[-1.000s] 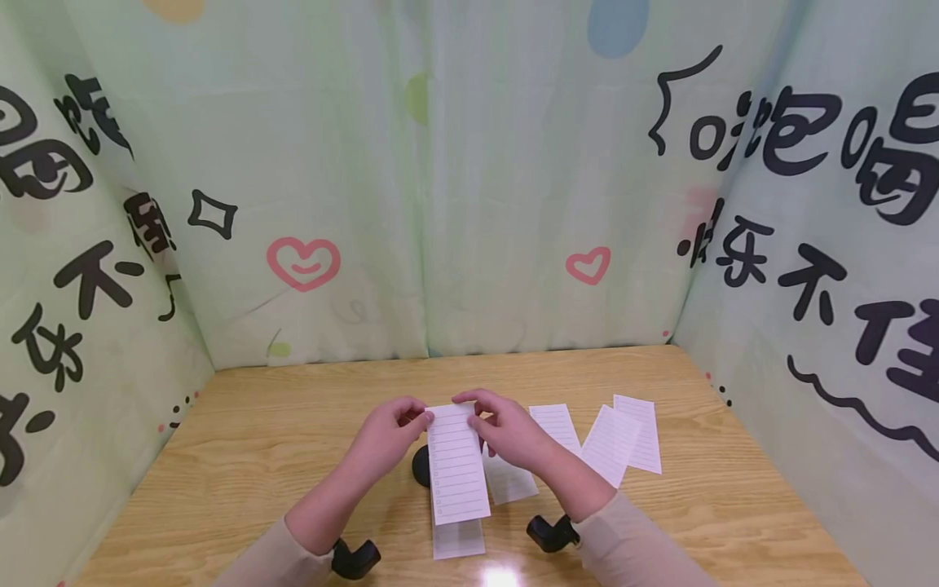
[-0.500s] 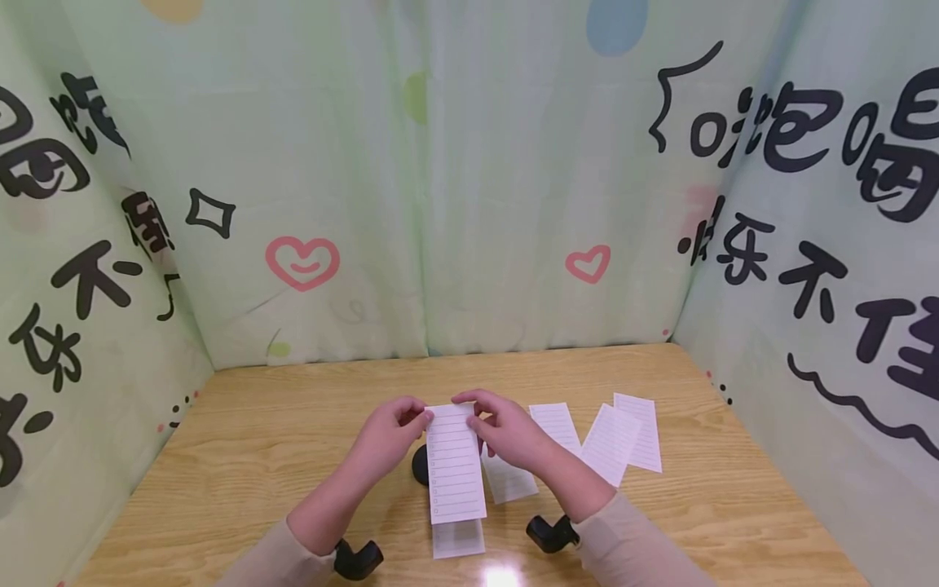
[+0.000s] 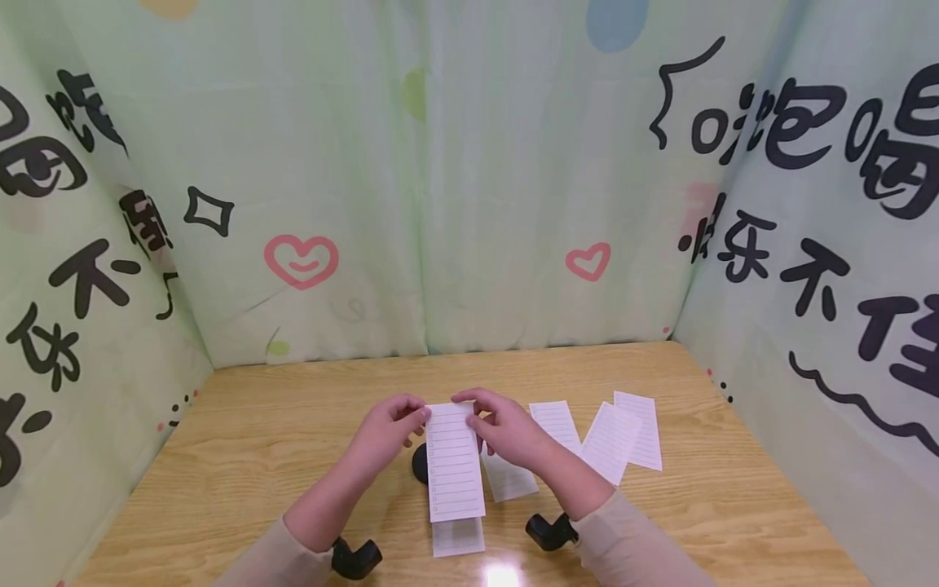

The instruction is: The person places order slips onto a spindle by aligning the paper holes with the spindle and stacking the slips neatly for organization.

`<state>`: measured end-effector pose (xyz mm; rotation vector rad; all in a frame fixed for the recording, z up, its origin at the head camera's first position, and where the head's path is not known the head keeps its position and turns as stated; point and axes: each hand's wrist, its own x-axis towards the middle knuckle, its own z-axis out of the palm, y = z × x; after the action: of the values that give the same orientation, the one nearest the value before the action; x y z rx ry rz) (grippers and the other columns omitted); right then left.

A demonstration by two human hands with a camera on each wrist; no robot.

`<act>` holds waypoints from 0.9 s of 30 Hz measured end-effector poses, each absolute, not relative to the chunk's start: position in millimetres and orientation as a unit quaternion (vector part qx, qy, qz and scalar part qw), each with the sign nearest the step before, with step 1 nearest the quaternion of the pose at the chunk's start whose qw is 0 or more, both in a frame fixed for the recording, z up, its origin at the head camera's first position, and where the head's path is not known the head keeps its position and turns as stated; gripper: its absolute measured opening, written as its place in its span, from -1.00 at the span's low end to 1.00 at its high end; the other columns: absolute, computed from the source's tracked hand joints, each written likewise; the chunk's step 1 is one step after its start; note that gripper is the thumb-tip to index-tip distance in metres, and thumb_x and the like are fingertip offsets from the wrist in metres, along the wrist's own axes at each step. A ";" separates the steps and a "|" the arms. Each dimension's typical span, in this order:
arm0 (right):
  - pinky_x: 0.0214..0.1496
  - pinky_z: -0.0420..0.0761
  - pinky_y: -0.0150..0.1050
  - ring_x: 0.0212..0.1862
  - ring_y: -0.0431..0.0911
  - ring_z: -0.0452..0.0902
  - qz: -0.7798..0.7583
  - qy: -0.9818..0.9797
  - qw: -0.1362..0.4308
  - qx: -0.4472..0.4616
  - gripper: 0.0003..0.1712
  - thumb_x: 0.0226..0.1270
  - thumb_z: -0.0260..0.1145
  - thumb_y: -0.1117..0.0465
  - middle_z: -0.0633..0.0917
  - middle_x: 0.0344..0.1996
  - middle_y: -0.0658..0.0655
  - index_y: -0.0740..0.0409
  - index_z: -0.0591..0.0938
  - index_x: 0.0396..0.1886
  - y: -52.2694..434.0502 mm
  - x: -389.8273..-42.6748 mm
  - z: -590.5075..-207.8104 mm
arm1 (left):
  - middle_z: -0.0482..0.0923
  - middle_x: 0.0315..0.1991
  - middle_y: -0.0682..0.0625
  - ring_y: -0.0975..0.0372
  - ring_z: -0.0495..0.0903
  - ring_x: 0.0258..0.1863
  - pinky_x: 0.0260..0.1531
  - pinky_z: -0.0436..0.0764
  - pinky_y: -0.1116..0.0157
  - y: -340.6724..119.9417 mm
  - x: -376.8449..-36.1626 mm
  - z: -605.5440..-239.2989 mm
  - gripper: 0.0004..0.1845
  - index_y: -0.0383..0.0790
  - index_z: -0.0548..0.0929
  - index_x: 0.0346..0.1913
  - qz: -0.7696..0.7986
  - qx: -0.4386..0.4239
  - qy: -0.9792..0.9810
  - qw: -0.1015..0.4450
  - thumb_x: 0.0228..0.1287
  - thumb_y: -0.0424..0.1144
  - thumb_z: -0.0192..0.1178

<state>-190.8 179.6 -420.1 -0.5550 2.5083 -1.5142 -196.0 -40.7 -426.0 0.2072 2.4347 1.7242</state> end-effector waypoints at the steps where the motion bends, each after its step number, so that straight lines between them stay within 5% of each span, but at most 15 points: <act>1: -0.52 0.51 -0.18 -0.55 -0.04 0.47 -0.506 0.839 0.079 -0.185 -0.61 0.50 0.14 0.34 0.58 -0.32 0.11 0.07 0.53 0.26 179.4 -190.9 -420.1 | 0.61 -0.25 0.00 0.15 0.57 -0.24 -0.26 0.57 0.21 -41.1 -196.5 -426.2 -0.79 -0.16 0.67 -0.10 0.579 0.070 0.809 0.077 0.44 -0.09 0.18; 27: -0.48 0.56 -0.04 -0.54 -0.03 0.50 -0.482 0.850 0.111 -0.181 -0.63 0.46 0.19 0.34 0.53 -0.30 0.13 0.15 0.55 0.22 178.0 -194.7 -437.5 | 0.57 -0.24 0.02 0.13 0.48 -0.23 -0.27 0.48 0.21 -49.1 -203.0 -444.0 -0.84 -0.13 0.64 -0.22 0.523 0.084 0.843 0.093 0.37 -0.11 0.25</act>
<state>-194.7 178.0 -437.5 -0.5303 2.4968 -1.4169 -203.0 -49.1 -444.0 0.2491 2.5037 1.5517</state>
